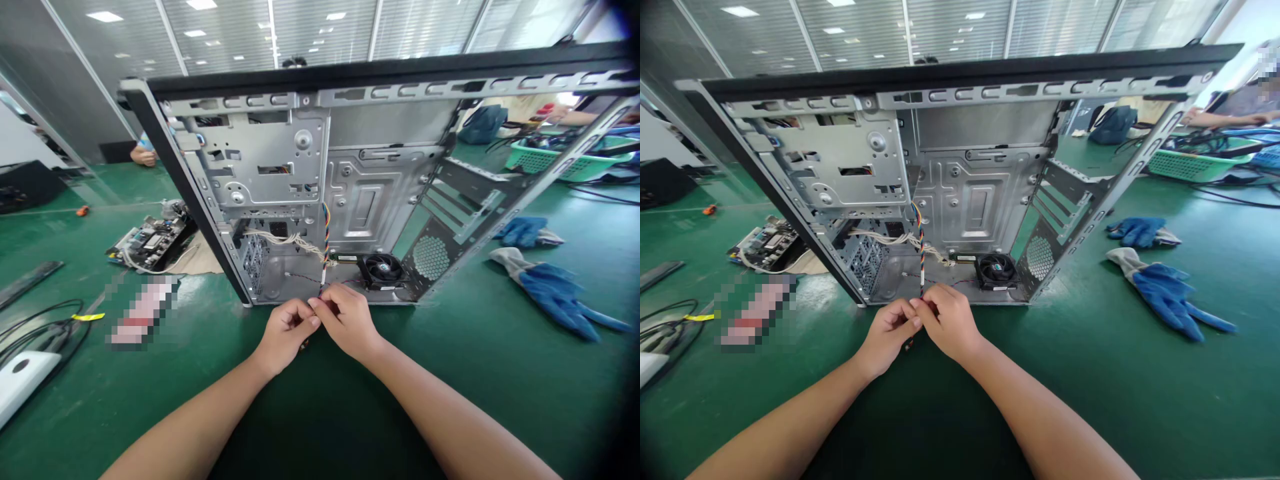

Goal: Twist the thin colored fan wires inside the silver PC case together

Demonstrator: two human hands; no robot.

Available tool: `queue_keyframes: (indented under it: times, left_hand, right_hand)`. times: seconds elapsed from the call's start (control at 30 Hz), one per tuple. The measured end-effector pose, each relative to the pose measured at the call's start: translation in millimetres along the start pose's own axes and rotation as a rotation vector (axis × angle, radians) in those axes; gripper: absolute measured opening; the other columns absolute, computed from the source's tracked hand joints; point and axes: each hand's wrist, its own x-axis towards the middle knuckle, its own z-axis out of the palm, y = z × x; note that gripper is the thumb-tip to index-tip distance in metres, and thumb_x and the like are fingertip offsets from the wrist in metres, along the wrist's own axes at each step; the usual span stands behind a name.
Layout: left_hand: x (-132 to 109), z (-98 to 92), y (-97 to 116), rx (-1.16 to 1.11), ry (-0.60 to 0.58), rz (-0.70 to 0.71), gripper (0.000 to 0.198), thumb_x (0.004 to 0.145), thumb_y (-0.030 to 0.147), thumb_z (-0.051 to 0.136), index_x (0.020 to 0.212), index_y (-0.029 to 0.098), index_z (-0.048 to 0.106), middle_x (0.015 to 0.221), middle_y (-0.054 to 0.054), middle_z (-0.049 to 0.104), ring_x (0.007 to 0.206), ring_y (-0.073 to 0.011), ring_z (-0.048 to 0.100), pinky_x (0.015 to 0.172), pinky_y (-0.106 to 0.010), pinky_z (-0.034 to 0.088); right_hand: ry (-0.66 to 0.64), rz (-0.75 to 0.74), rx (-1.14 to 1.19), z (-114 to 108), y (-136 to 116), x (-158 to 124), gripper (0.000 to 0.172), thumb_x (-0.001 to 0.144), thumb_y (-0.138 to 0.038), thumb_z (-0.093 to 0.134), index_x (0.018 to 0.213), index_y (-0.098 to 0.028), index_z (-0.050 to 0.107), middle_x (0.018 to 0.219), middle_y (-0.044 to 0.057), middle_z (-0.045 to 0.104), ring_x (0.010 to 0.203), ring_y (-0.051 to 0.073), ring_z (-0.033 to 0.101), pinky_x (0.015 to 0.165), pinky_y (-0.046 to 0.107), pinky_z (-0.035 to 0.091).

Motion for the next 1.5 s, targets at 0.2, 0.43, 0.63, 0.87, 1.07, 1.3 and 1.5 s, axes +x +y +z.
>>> queue_keyframes:
  times: [0.2,0.43,0.63,0.87,1.07,1.3,1.5]
  left_hand:
    - [0.4,0.9,1.7,-0.005,-0.001,0.017,0.027,0.081,0.034,0.067,0.070,0.016,0.050,0.060,0.005,0.045,0.056,-0.0080,0.040,0.055,-0.021,0.031]
    - [0.7,0.7,1.1,-0.108,-0.077,0.015,0.026,0.082,0.032,0.067,0.070,0.014,0.052,0.067,0.001,0.055,0.066,-0.0109,0.047,0.064,-0.023,0.035]
    - [0.0,1.3,-2.0,-0.205,-0.086,-0.029,0.022,0.082,0.029,0.068,0.072,0.014,0.055,0.068,0.001,0.056,0.067,-0.0105,0.048,0.065,-0.023,0.036]
    - [0.1,2.1,-1.4,-0.143,0.004,-0.030,0.025,0.077,0.031,0.071,0.068,0.015,0.055,0.062,0.004,0.049,0.057,-0.0085,0.043,0.053,-0.021,0.035]
    - [0.0,2.1,-0.8,-0.103,0.011,-0.037,0.024,0.077,0.031,0.072,0.071,0.015,0.055,0.063,0.004,0.049,0.056,-0.0081,0.043,0.053,-0.021,0.036]
    - [1.5,2.3,-0.7,-0.105,0.012,-0.031,0.024,0.078,0.030,0.072,0.070,0.014,0.055,0.065,0.003,0.050,0.064,-0.0090,0.045,0.062,-0.022,0.035]
    - [0.8,2.1,-1.5,-0.186,-0.002,-0.021,0.025,0.077,0.028,0.072,0.068,0.014,0.054,0.063,0.004,0.049,0.062,-0.0088,0.043,0.060,-0.021,0.032]
  right_hand:
    - [-0.041,0.000,0.016,2.3,0.1,-1.1,0.027,0.088,-0.018,0.052,0.065,-0.021,0.038,0.061,-0.002,0.044,0.057,0.012,0.043,0.055,0.026,0.033]
    - [-0.118,0.026,0.073,0.6,-3.6,0.3,0.030,0.088,-0.015,0.049,0.063,-0.021,0.034,0.061,-0.003,0.043,0.058,0.011,0.042,0.056,0.025,0.032]
    - [-0.142,0.062,0.084,-0.6,-3.1,2.3,0.031,0.089,-0.018,0.050,0.061,-0.020,0.036,0.059,-0.003,0.043,0.056,0.011,0.041,0.056,0.024,0.032]
    - [-0.009,0.049,0.000,-0.2,-3.7,0.6,0.025,0.084,-0.021,0.058,0.065,-0.021,0.043,0.059,-0.003,0.047,0.055,0.011,0.043,0.054,0.024,0.032]
    - [0.002,0.001,-0.028,1.4,-3.3,-1.9,0.024,0.087,-0.020,0.054,0.065,-0.021,0.043,0.060,-0.002,0.048,0.056,0.012,0.044,0.054,0.025,0.034]
    - [-0.051,0.013,0.014,2.9,-0.7,-1.7,0.026,0.086,-0.016,0.052,0.064,-0.021,0.039,0.062,-0.002,0.047,0.059,0.013,0.045,0.057,0.025,0.034]
    - [-0.099,0.061,0.046,2.1,-3.0,1.1,0.028,0.088,-0.018,0.050,0.063,-0.021,0.038,0.061,-0.003,0.045,0.058,0.012,0.044,0.056,0.025,0.033]
